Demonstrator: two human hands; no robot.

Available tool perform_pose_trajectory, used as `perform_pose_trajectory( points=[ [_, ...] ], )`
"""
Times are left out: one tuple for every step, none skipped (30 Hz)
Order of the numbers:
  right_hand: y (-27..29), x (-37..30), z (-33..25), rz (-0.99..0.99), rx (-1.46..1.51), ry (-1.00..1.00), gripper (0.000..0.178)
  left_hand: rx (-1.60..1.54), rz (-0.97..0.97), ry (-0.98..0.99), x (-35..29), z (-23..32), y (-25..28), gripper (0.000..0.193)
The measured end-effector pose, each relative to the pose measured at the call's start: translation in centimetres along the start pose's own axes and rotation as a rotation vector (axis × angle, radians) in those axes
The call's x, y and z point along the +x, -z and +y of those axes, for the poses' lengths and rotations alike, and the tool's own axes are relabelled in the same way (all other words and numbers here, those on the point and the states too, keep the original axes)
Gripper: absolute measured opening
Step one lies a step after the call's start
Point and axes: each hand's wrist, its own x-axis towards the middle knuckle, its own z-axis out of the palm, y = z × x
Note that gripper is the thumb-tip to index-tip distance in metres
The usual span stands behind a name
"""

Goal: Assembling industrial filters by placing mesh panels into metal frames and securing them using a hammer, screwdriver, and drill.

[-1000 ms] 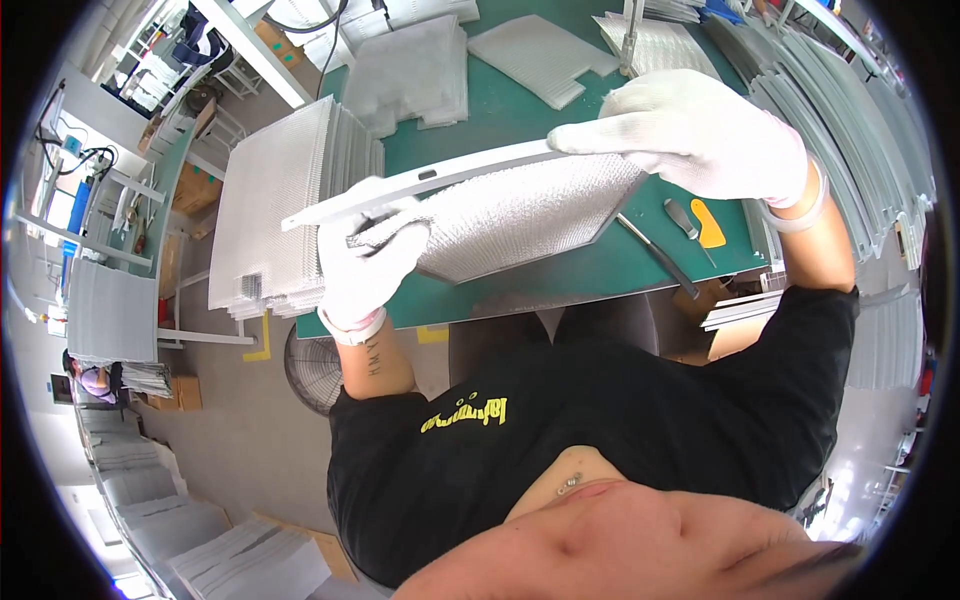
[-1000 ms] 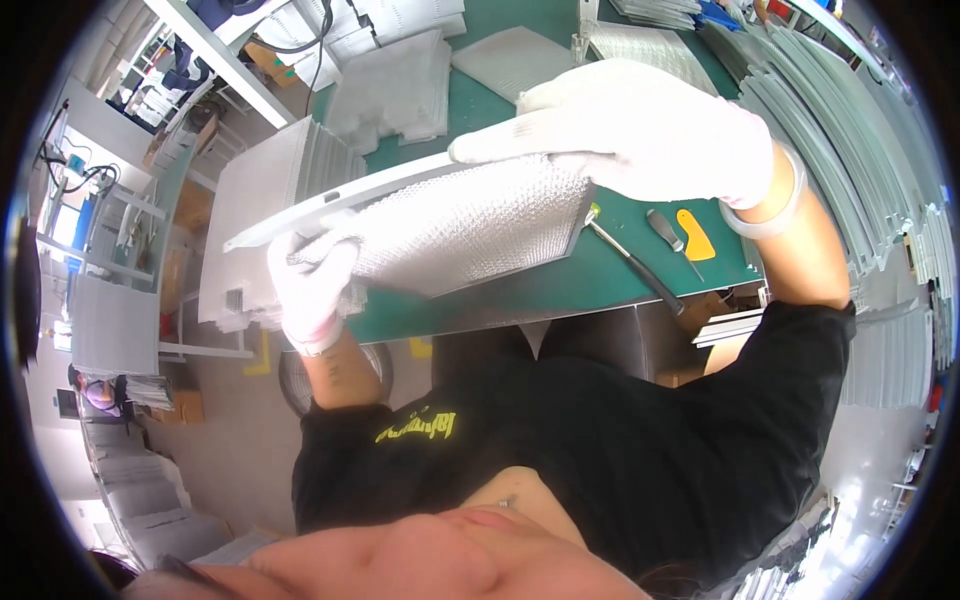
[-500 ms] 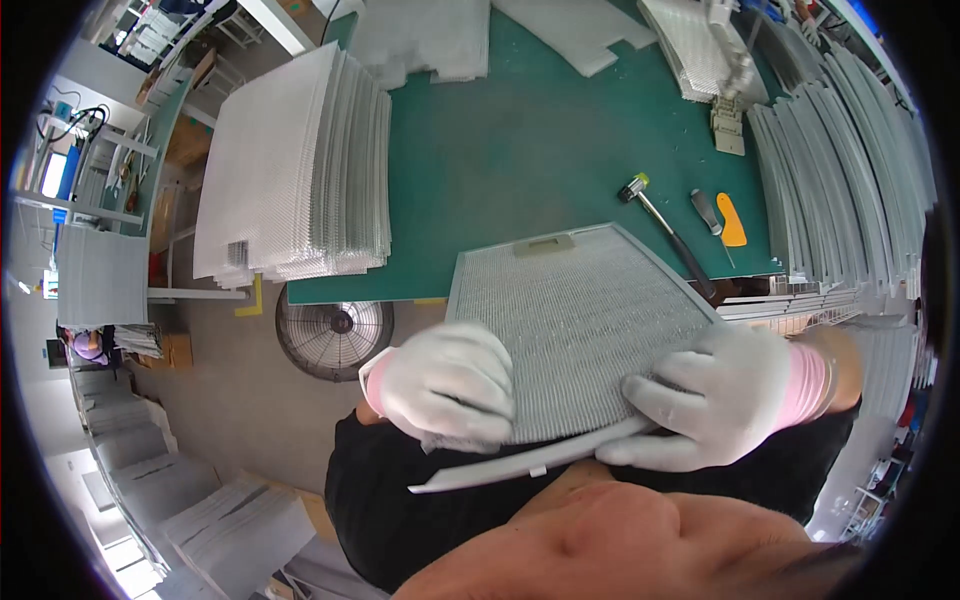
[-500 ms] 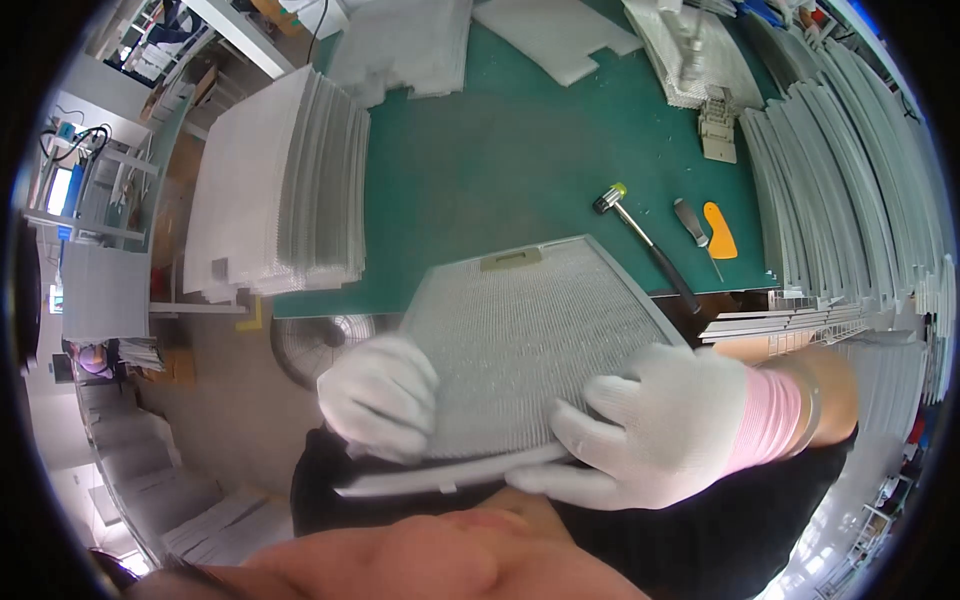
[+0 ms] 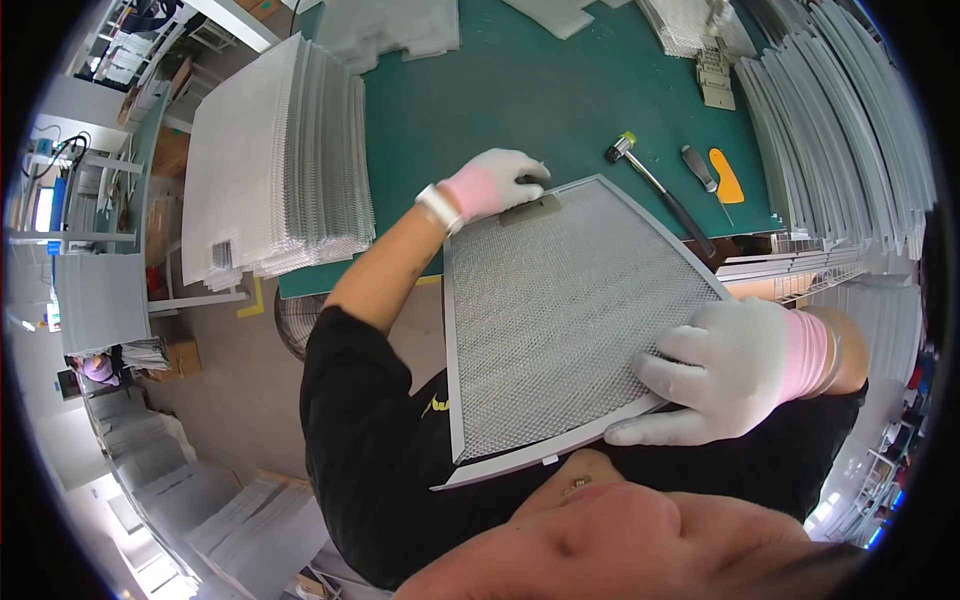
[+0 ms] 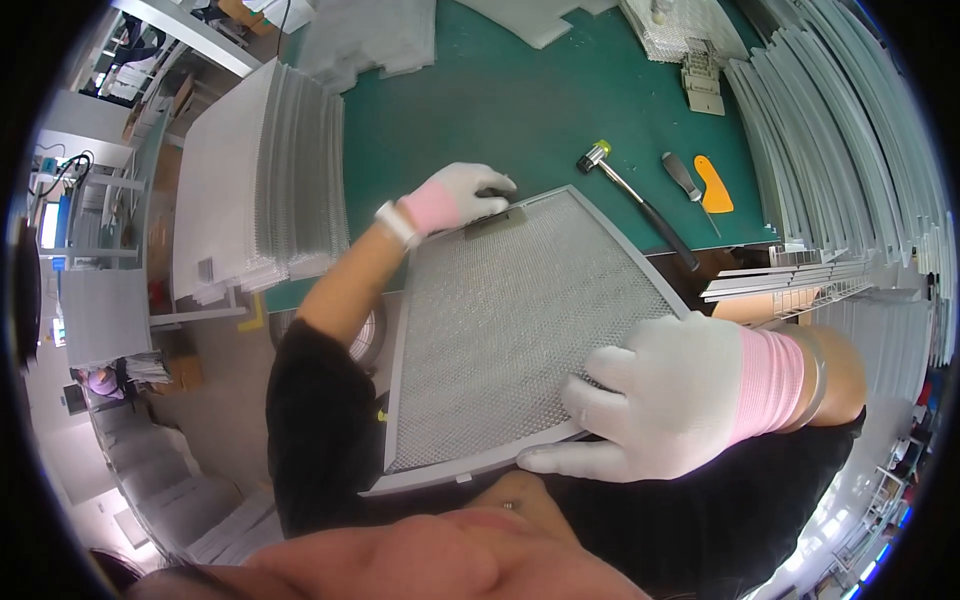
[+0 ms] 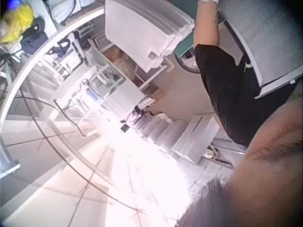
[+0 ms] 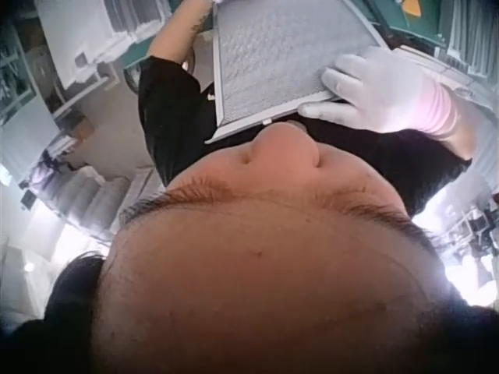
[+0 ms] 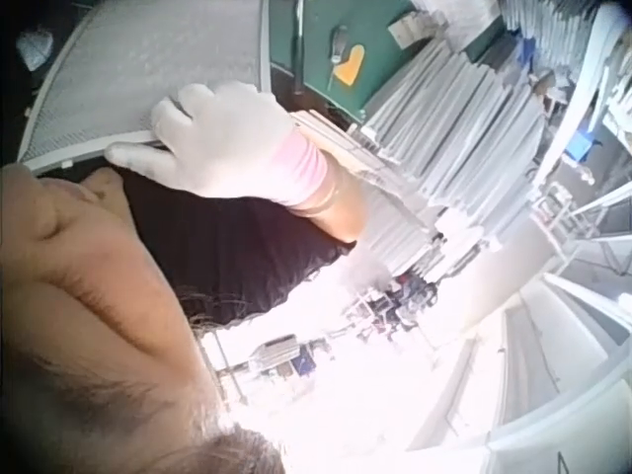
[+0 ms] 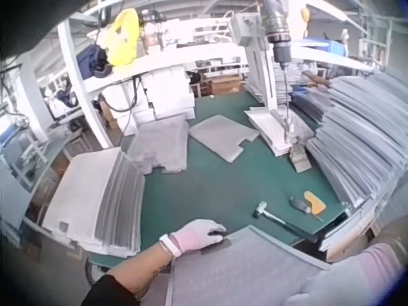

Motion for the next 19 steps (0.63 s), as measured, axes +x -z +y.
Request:
perform_pose_trajectory(
  points=[
    [0.3,0.0,0.1,-0.016,0.011,-0.003,0.041,0.002,-0.007,-0.005,1.7,-0.4,0.0,0.036],
    [0.5,0.1,0.2,-0.032,0.023,-0.003,0.045,0.048,-0.141,-0.016,3.1,-0.6,0.2,0.036],
    [0.4,0.1,0.3,-0.029,0.022,-0.004,0.045,0.094,-0.273,-0.026,4.2,-0.9,0.3,0.036],
    [0.3,0.1,0.5,-0.033,0.037,-0.001,0.046,0.094,-0.278,-0.028,5.3,-0.8,0.5,0.036],
    [0.2,0.0,0.5,-0.036,0.050,-0.005,0.048,0.142,-0.387,-0.005,6.4,-0.1,0.9,0.033],
    [0.2,0.1,0.7,-0.033,0.050,-0.016,0.048,0.190,-0.493,0.020,7.4,0.4,1.2,0.031],
    [0.2,0.3,0.8,0.012,0.047,-0.010,0.046,0.190,-0.498,0.018,8.1,0.6,1.3,0.031],
    [0.3,0.4,1.0,0.057,0.046,-0.002,0.045,0.149,-0.569,0.112,8.6,0.8,1.3,0.029],
    [0.4,0.4,1.0,0.058,0.048,-0.004,0.045,0.106,-0.638,0.208,9.0,0.9,1.3,0.026],
    [0.6,0.4,1.1,0.021,0.074,-0.011,0.044,0.092,-0.669,0.239,9.6,1.3,1.2,0.025],
    [0.8,0.5,1.2,-0.017,0.100,-0.018,0.043,0.093,-0.674,0.236,10.0,1.6,0.9,0.025],
    [1.1,0.6,1.2,-0.015,0.100,-0.022,0.043,0.148,-0.676,0.248,10.3,1.9,0.6,0.027],
    [1.3,0.8,1.2,-0.022,0.104,-0.031,0.043,0.202,-0.675,0.264,10.4,2.2,0.3,0.028],
    [1.5,0.9,1.3,-0.031,0.109,-0.038,0.042,0.290,-0.668,0.226,10.5,2.2,-0.2,0.031],
    [1.5,1.0,1.4,-0.031,0.110,-0.033,0.042,0.289,-0.667,0.231,10.1,2.0,-0.3,0.031],
    [1.6,1.0,1.7,-0.028,0.101,-0.026,0.042,0.333,-0.614,0.147,9.8,1.9,-0.1,0.032],
    [1.7,0.9,1.9,-0.026,0.091,-0.016,0.042,0.376,-0.558,0.065,9.3,1.8,0.2,0.033],
    [1.7,0.9,2.1,-0.022,0.072,-0.013,0.044,0.332,-0.638,0.078,9.0,1.5,1.1,0.033],
    [1.8,0.9,2.0,-0.017,0.047,-0.024,0.046,0.240,-0.501,0.011,7.7,1.0,2.1,0.032]
  ],
)
